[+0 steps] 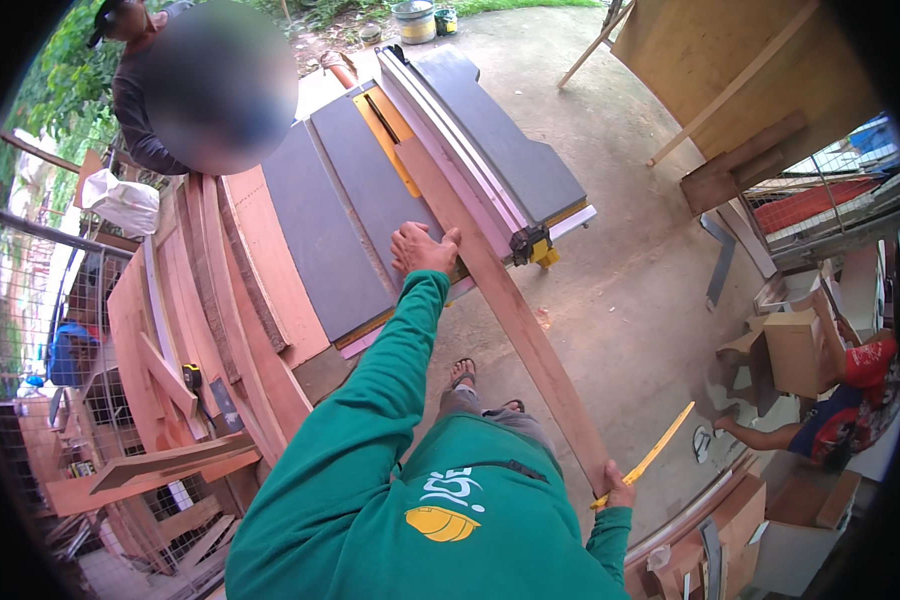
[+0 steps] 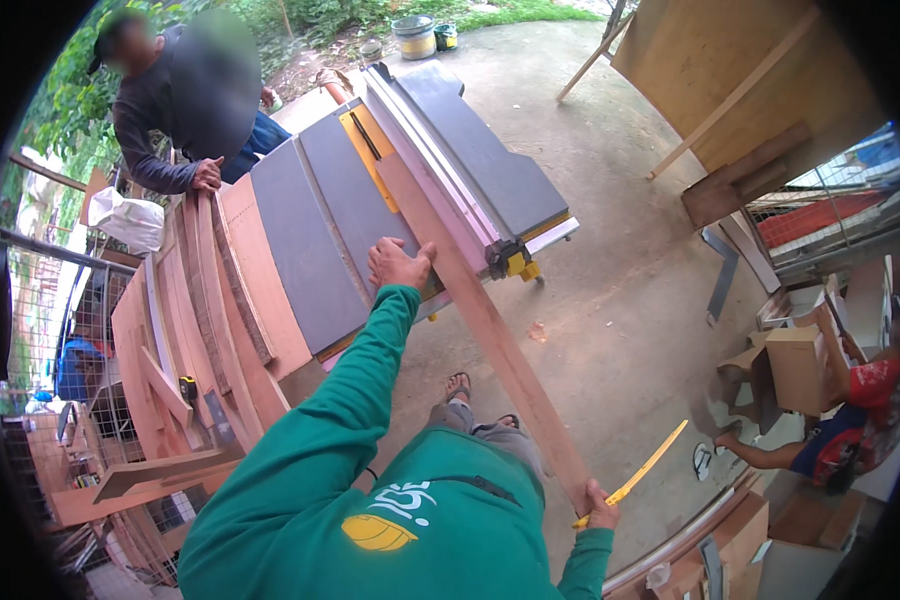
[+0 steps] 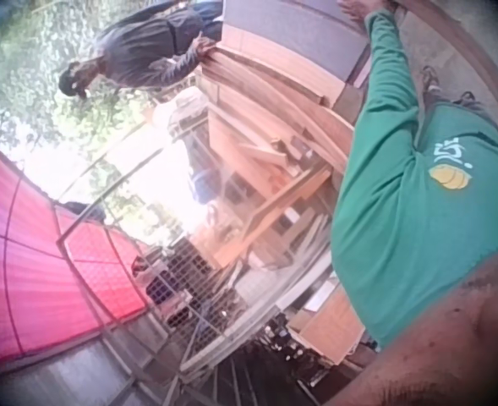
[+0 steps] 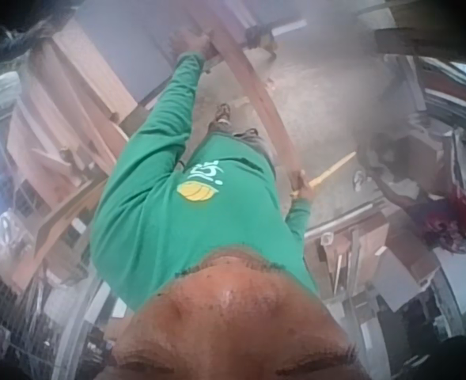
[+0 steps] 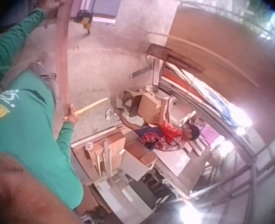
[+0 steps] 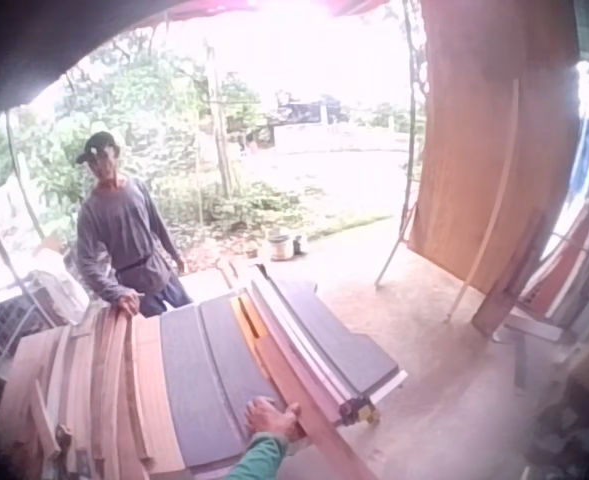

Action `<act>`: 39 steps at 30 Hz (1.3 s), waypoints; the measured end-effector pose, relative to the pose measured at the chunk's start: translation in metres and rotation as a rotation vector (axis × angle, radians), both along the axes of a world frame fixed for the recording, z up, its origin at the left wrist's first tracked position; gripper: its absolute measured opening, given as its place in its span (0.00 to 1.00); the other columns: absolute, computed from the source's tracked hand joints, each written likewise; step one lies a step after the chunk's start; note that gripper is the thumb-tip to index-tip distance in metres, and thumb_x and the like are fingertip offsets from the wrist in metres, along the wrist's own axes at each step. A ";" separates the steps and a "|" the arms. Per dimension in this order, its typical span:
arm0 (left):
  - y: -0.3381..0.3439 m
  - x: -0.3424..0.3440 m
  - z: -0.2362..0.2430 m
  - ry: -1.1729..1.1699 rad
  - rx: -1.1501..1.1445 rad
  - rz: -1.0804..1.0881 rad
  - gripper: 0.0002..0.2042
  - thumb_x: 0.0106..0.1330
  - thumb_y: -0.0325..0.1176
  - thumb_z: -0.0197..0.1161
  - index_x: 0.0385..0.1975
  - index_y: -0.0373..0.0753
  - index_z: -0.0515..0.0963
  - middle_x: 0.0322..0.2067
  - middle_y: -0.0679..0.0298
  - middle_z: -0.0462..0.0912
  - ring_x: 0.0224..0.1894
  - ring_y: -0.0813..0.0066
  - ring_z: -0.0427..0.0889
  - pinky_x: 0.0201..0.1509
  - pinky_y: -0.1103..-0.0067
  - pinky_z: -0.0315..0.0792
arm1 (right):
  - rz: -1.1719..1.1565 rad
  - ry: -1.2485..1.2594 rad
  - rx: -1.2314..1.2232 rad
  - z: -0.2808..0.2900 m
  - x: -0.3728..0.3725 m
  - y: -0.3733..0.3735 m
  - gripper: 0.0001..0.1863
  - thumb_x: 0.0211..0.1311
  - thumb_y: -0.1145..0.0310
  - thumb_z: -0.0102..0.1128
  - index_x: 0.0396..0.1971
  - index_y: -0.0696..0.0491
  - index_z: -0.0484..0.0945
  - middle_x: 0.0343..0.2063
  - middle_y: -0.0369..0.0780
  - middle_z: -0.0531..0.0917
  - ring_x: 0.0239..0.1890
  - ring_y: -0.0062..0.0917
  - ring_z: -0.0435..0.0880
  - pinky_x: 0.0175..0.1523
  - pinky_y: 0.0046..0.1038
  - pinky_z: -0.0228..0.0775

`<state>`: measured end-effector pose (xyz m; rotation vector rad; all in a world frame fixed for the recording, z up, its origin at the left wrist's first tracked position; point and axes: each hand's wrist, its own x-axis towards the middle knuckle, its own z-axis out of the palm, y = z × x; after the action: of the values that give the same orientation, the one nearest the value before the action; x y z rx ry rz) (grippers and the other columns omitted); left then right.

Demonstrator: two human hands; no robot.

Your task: The person feeds long wooden planks through a table saw, using a yellow push stick to guide the wood and maintain a safe distance from the blade. Another person assists by holding the far end of the planks during cutting.

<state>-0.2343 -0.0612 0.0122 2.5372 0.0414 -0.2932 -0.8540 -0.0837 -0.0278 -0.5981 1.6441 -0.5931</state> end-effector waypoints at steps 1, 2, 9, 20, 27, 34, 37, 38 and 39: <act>-0.002 0.005 0.000 -0.010 0.002 0.007 0.35 0.55 0.53 0.82 0.57 0.41 0.74 0.62 0.52 0.73 0.71 0.50 0.68 0.74 0.53 0.62 | 0.001 0.010 -0.007 -0.001 0.005 -0.002 0.28 0.45 0.63 0.93 0.38 0.58 0.81 0.34 0.39 0.85 0.34 0.29 0.87 0.42 0.31 0.85; -0.004 0.009 0.000 -0.010 -0.006 0.003 0.35 0.56 0.53 0.82 0.57 0.41 0.74 0.62 0.52 0.73 0.71 0.50 0.68 0.74 0.53 0.61 | 0.002 0.020 -0.014 -0.002 0.010 -0.003 0.28 0.45 0.62 0.94 0.38 0.58 0.81 0.34 0.39 0.85 0.34 0.28 0.87 0.42 0.31 0.85; -0.012 0.030 -0.006 -0.012 0.001 0.034 0.34 0.55 0.51 0.82 0.56 0.42 0.75 0.62 0.53 0.73 0.71 0.51 0.69 0.74 0.52 0.62 | 0.130 0.172 -0.004 0.009 0.035 -0.007 0.35 0.42 0.58 0.95 0.39 0.59 0.77 0.33 0.41 0.84 0.31 0.29 0.87 0.38 0.32 0.84; -0.024 0.062 -0.007 0.015 0.046 0.110 0.37 0.56 0.52 0.82 0.60 0.40 0.74 0.66 0.53 0.71 0.73 0.52 0.68 0.75 0.52 0.62 | 0.136 0.328 -0.074 0.020 0.093 -0.011 0.40 0.38 0.57 0.97 0.42 0.62 0.75 0.35 0.40 0.81 0.33 0.27 0.82 0.38 0.32 0.82; -0.023 0.031 0.023 0.075 0.018 -0.009 0.44 0.54 0.55 0.83 0.66 0.40 0.69 0.71 0.51 0.66 0.77 0.51 0.61 0.76 0.49 0.60 | 0.101 0.348 -0.155 0.005 0.101 -0.008 0.47 0.40 0.61 0.96 0.55 0.71 0.75 0.43 0.44 0.84 0.40 0.29 0.83 0.48 0.33 0.83; -0.008 -0.023 0.006 0.082 0.160 -0.061 0.60 0.48 0.62 0.84 0.76 0.35 0.60 0.84 0.45 0.44 0.86 0.50 0.43 0.84 0.41 0.41 | 0.053 0.258 -0.137 0.020 0.114 -0.005 0.46 0.41 0.66 0.96 0.56 0.71 0.74 0.46 0.46 0.84 0.41 0.30 0.85 0.51 0.33 0.85; -0.009 -0.016 0.004 0.092 0.189 -0.075 0.62 0.47 0.64 0.83 0.77 0.32 0.59 0.84 0.45 0.43 0.86 0.49 0.40 0.84 0.37 0.36 | 0.024 0.191 -0.120 0.026 0.122 -0.006 0.47 0.40 0.66 0.96 0.56 0.72 0.74 0.46 0.46 0.84 0.41 0.29 0.84 0.51 0.32 0.84; -0.010 -0.014 0.007 0.093 0.198 -0.083 0.61 0.48 0.64 0.82 0.77 0.33 0.59 0.84 0.45 0.44 0.86 0.49 0.40 0.84 0.36 0.36 | 0.026 0.189 -0.127 0.022 0.121 -0.006 0.47 0.40 0.65 0.96 0.55 0.72 0.75 0.46 0.46 0.84 0.41 0.29 0.84 0.51 0.32 0.84; -0.010 -0.012 0.012 0.100 0.207 -0.084 0.61 0.48 0.64 0.82 0.76 0.32 0.59 0.84 0.45 0.44 0.86 0.48 0.41 0.83 0.36 0.36 | 0.026 0.186 -0.132 0.023 0.124 -0.006 0.46 0.40 0.65 0.96 0.55 0.72 0.75 0.46 0.46 0.84 0.41 0.28 0.84 0.51 0.32 0.84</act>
<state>-0.2466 -0.0708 0.0244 2.7320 0.0036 -0.4715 -0.7303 -0.0892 -0.0044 -0.7897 1.7776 -0.6461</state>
